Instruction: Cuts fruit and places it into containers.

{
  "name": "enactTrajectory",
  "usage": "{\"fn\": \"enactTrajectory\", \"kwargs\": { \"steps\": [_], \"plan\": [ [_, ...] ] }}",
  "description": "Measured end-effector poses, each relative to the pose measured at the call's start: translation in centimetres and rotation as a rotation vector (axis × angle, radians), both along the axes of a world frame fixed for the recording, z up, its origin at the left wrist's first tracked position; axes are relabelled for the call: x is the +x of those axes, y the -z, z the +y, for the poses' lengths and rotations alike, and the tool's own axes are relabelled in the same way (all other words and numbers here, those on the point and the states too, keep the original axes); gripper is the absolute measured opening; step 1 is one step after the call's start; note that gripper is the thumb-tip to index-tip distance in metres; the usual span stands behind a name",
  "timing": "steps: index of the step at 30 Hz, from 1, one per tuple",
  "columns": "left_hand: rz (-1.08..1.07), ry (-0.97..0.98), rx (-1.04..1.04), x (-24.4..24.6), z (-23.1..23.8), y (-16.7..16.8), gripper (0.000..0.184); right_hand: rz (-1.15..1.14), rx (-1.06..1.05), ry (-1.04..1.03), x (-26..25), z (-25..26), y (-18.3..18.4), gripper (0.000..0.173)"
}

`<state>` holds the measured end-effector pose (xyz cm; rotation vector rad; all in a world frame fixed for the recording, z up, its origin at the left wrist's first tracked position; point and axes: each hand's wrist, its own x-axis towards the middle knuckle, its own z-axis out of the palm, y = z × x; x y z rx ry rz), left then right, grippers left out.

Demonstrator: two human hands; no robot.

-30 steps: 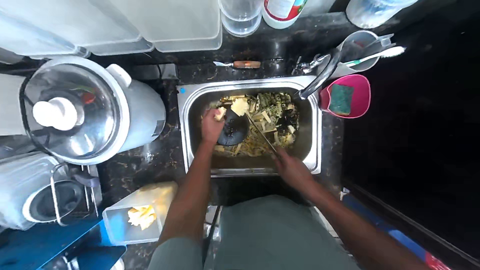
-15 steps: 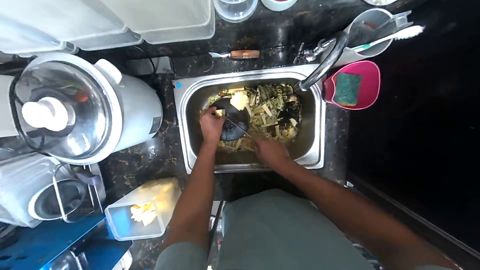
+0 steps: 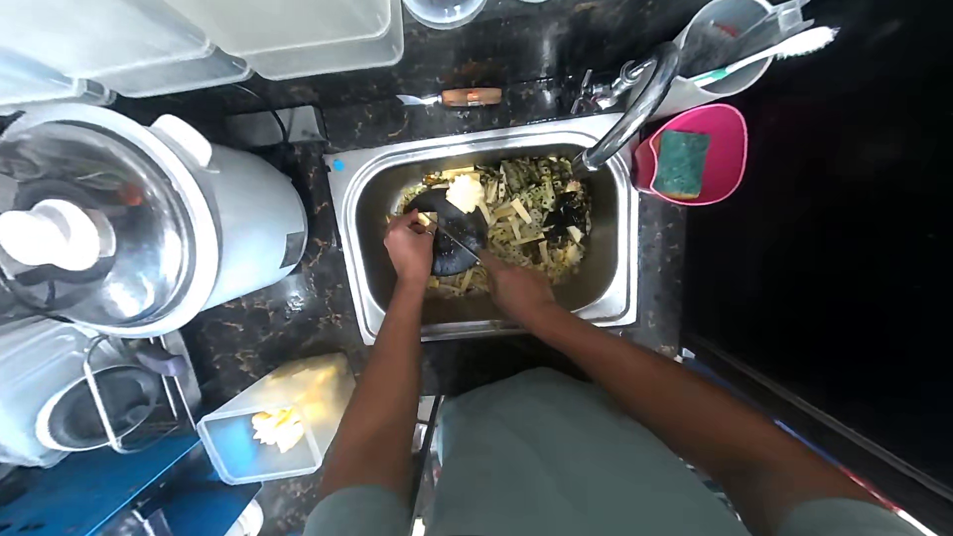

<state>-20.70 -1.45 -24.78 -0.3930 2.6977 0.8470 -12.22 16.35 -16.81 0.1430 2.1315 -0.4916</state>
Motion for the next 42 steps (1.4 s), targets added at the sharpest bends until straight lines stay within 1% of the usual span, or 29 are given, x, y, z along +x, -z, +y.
{"fn": "enactTrajectory", "kwargs": {
  "steps": [3,9,15,20,22,26,29,31,33,35,37,40,42],
  "plan": [
    [0.023,0.001,-0.016,0.2,0.3,0.1,0.037,0.003,-0.004,0.021,-0.9,-1.0,0.7,0.060],
    [0.016,-0.011,-0.021,0.0,0.1,0.1,0.039,0.038,-0.034,0.026,-2.4,-1.7,2.9,0.055],
    [0.005,-0.008,-0.048,0.1,0.1,0.2,0.044,0.037,-0.042,0.038,-3.4,-2.3,4.5,0.059],
    [0.007,-0.036,-0.024,0.2,-0.1,0.3,0.043,0.066,0.001,-0.004,-2.5,-1.4,6.4,0.069],
    [0.005,-0.025,-0.029,0.0,-0.5,0.4,0.043,0.070,0.021,-0.021,-1.8,-0.4,7.0,0.067],
    [-0.106,0.070,-0.017,-0.4,-2.0,0.5,0.035,0.041,0.010,-0.024,-1.4,1.6,6.2,0.057],
    [-0.167,0.091,0.088,-0.2,-3.4,1.4,0.037,0.017,-0.008,0.071,-0.8,2.8,4.2,0.052],
    [-0.166,0.154,0.224,0.0,-3.9,2.1,0.037,-0.007,-0.013,0.067,-0.2,3.4,2.5,0.048],
    [-0.145,0.300,0.287,-0.4,-4.2,2.8,0.034,-0.039,0.001,0.008,0.4,3.8,0.8,0.047],
    [-0.094,0.492,0.238,-1.7,-4.9,3.1,0.030,-0.056,0.025,-0.075,1.0,4.1,-0.5,0.045],
    [-0.083,0.640,0.124,-3.4,-5.3,3.0,0.030,-0.070,0.052,-0.169,1.2,3.8,-1.4,0.044],
    [-0.139,0.832,-0.033,-5.6,-4.9,2.3,0.029,-0.099,0.082,-0.201,0.9,2.3,-1.6,0.043],
    [-0.166,0.917,-0.078,-6.5,-4.5,2.0,0.027,-0.103,0.095,-0.198,0.1,1.2,-1.4,0.043]
  ]
}}
